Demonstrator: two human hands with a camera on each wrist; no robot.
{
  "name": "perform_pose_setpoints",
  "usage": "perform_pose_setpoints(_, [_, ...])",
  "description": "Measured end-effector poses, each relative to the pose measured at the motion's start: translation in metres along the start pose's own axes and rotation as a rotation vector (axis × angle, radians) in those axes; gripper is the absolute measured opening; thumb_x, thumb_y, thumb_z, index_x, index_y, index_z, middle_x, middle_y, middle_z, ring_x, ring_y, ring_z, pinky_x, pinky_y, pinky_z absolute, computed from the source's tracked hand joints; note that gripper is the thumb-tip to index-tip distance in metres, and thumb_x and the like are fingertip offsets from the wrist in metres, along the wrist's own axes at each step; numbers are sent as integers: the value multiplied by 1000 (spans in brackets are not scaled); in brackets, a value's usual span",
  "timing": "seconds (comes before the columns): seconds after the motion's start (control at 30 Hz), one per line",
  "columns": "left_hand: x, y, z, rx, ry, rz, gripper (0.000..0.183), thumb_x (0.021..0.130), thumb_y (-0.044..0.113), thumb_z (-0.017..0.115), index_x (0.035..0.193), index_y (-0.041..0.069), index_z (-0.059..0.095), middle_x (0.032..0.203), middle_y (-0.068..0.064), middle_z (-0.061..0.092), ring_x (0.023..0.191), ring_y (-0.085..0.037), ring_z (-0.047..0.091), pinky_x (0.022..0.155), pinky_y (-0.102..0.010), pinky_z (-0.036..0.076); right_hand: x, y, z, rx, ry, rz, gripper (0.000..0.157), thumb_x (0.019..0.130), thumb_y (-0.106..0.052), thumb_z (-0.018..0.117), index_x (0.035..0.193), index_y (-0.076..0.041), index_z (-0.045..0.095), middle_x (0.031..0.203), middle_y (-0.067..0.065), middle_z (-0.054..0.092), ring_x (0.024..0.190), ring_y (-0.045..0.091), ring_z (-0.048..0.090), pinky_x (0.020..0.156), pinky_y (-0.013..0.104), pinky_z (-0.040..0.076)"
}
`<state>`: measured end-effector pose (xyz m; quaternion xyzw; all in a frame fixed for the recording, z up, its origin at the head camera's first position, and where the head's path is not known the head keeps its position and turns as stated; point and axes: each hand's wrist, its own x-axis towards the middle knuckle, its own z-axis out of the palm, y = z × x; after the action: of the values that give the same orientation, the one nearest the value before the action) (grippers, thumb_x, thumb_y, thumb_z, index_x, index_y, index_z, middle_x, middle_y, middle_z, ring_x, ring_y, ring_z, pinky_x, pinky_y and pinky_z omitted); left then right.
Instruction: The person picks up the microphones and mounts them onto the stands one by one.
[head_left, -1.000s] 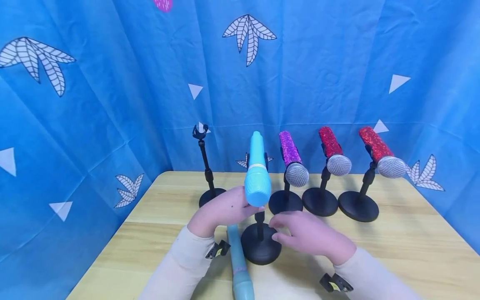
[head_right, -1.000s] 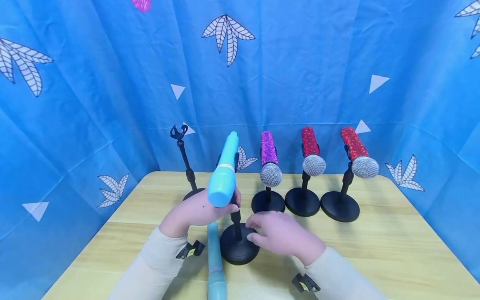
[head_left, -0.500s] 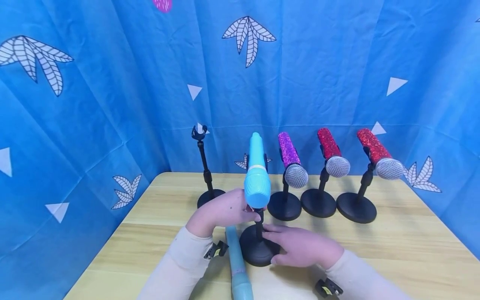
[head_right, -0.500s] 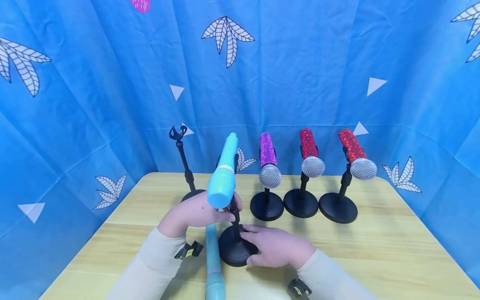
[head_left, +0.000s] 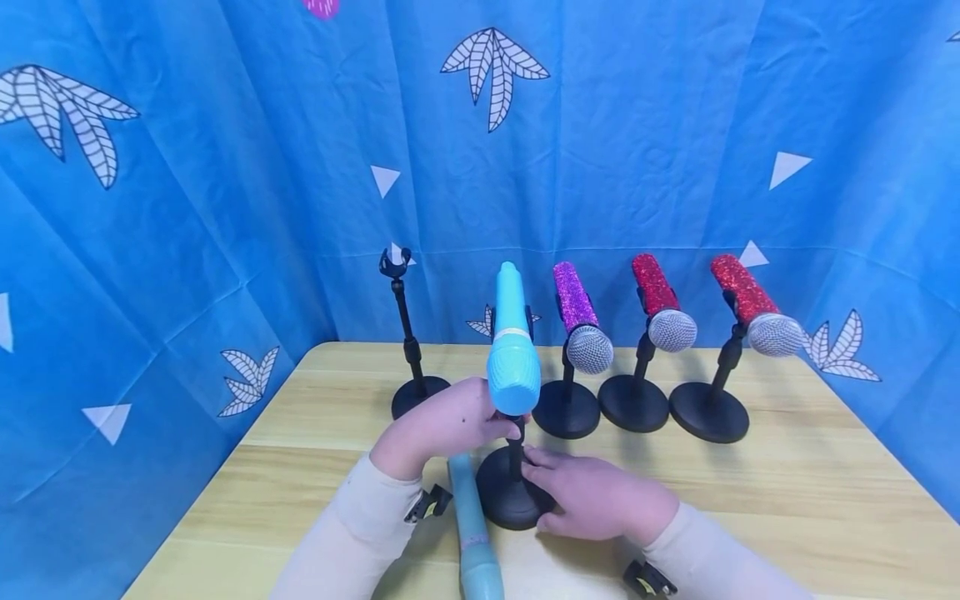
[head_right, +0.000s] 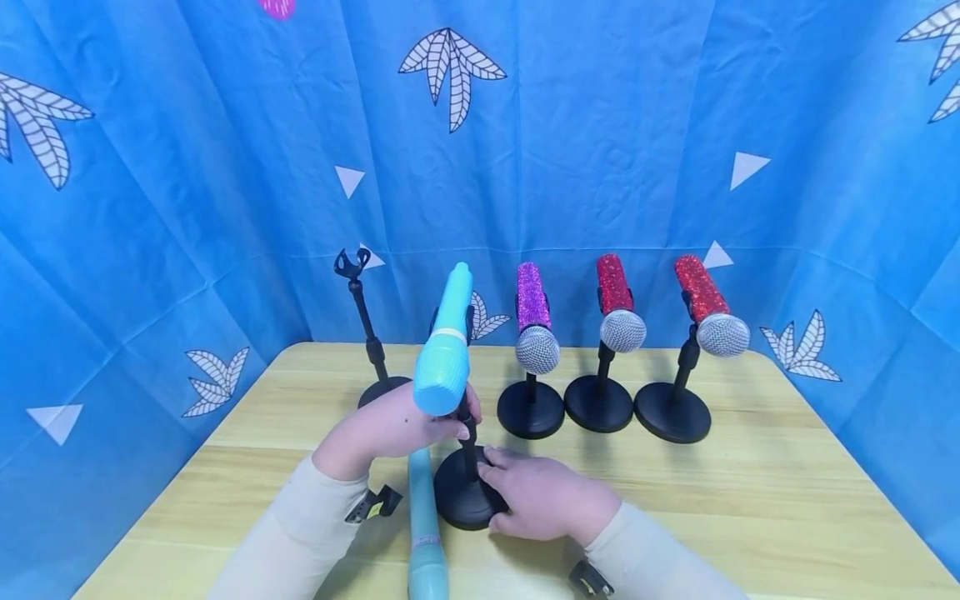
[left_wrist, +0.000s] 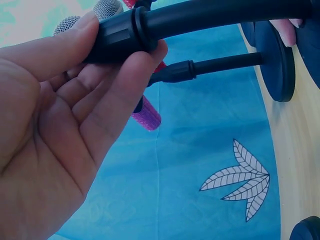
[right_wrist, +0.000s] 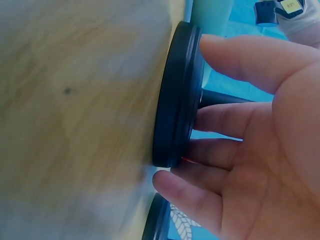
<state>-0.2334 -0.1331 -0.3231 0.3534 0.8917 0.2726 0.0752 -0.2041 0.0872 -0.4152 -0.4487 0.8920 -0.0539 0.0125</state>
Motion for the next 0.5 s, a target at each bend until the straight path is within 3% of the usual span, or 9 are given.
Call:
perform_pose_setpoints(0.27, [-2,4,3,117,33,1,12,86,28,68,91,20,60,75,11,57,69,-6,54,66,-22,46,1,-2,-1,-36,2,12,67,83,-47,63,135,-7,49,143,17,39,124,27,46,92,39,45])
perform_pose_setpoints(0.5, [-1,7,6,137,78,-2,19,86,30,68,98,19,59,78,12,57,71,-4,55,67,-21,47,1,-4,-2,-73,7,15,68,82,-47,64,134,-6,50,142,18,40,121,28,49,88,40,47])
